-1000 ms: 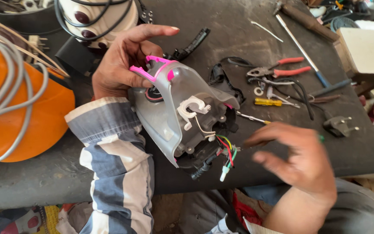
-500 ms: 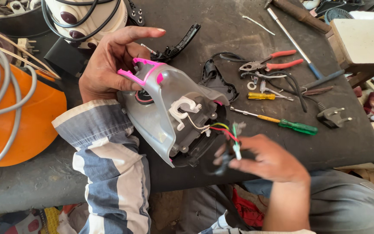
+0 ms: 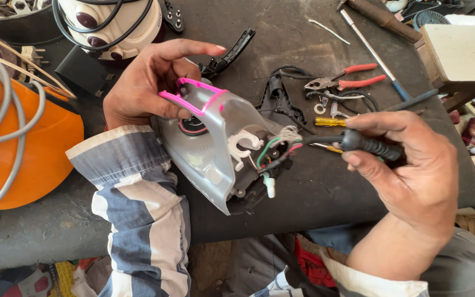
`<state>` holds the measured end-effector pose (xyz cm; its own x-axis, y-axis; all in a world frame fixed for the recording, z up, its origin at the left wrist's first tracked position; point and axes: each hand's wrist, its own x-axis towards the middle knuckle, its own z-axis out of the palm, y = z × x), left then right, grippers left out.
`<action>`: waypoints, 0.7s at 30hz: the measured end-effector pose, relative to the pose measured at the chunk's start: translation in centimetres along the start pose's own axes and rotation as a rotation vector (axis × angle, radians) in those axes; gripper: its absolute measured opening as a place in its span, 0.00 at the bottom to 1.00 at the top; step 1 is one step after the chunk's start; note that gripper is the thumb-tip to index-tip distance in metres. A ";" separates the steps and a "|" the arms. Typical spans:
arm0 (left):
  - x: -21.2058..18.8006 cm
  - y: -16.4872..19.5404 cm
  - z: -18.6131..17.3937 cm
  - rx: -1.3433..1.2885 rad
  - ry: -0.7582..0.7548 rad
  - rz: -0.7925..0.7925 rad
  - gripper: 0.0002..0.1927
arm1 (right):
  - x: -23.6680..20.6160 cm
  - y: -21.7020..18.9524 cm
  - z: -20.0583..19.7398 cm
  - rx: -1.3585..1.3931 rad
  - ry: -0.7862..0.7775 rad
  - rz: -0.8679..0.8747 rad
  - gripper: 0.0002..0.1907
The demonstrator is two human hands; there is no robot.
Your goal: The person repairs an electric steam iron at a cluttered workbench. They open the plastic housing, manipulate the internal wiring and cord connection, reposition the base and handle parts, and use a screwdriver to work on the iron's base plate.
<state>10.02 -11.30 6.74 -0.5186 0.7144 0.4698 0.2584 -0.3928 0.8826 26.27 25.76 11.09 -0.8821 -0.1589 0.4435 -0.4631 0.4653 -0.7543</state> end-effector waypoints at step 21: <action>5.3 -2.0 4.0 0.308 -0.131 -0.334 0.44 | 4.4 0.2 0.5 -0.283 -0.500 -0.067 0.17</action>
<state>10.04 -4.38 7.56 -0.5123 0.8473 0.1403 0.3350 0.0467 0.9411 22.27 24.73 12.64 -0.8169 -0.5566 0.1512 -0.5392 0.6438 -0.5430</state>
